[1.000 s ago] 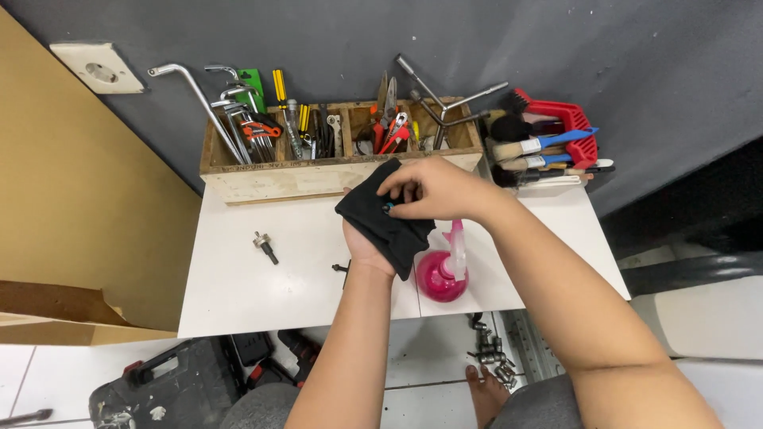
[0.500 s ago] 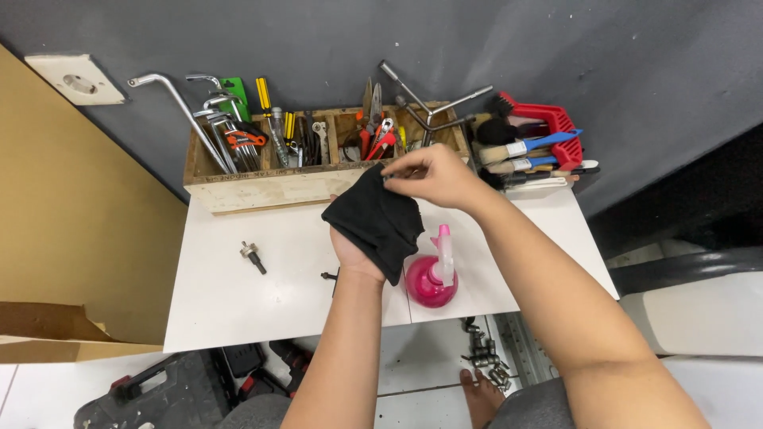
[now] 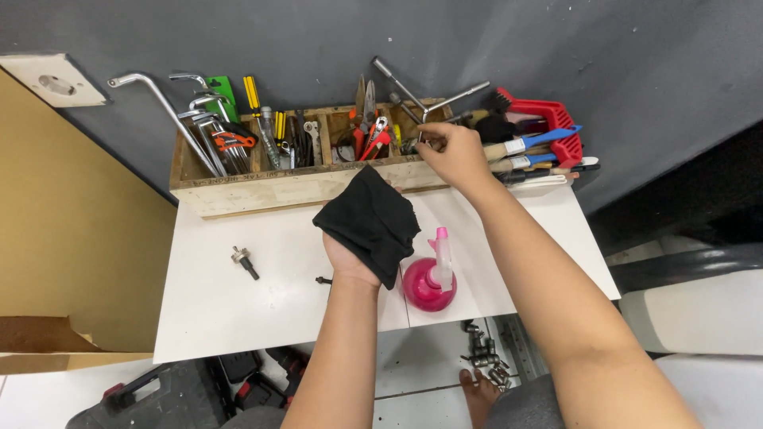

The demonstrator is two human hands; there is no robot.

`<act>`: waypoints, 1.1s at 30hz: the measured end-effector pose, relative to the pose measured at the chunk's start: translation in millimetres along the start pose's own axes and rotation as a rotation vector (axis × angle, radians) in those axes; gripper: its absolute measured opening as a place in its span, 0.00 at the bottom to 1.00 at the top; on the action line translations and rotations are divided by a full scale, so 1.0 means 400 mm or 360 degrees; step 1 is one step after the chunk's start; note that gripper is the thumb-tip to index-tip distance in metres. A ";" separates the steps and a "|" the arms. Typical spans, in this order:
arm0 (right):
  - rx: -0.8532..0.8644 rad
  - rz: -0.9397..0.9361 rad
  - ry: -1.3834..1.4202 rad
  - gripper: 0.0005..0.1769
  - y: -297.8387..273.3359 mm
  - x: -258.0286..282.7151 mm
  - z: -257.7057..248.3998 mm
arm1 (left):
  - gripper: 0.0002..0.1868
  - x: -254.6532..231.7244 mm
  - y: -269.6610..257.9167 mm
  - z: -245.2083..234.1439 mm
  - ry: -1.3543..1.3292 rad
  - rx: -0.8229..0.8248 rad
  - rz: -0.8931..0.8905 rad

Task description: The person cleans small metal hardware parts using a black cloth and a pink spray bottle. They wipe the parts individually and then wipe the white table surface. Finally, they pick up a grey plastic organizer tray from the floor and place it on the table.

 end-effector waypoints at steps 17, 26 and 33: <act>0.0435 -0.0555 0.0185 0.21 -0.133 0.486 0.016 | 0.46 -0.063 -0.118 0.016 -0.0126 -0.0112 0.0287; 0.0620 -0.0286 0.0104 0.27 -0.253 0.570 0.153 | 0.47 -0.130 -0.289 -0.014 -0.0143 -0.0120 0.0346; 0.0608 0.0009 0.0502 0.23 -0.378 0.542 0.222 | 0.46 -0.095 -0.442 -0.049 -0.0177 -0.0170 0.0397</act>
Point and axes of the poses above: each hand's wrist, its own y-axis towards the middle knuckle, its own z-axis out of the palm, x = y × z, the point moved 5 cm from there along y, towards the middle knuckle, and after that the axes turned 14 degrees about -z, right-handed, at the moved point
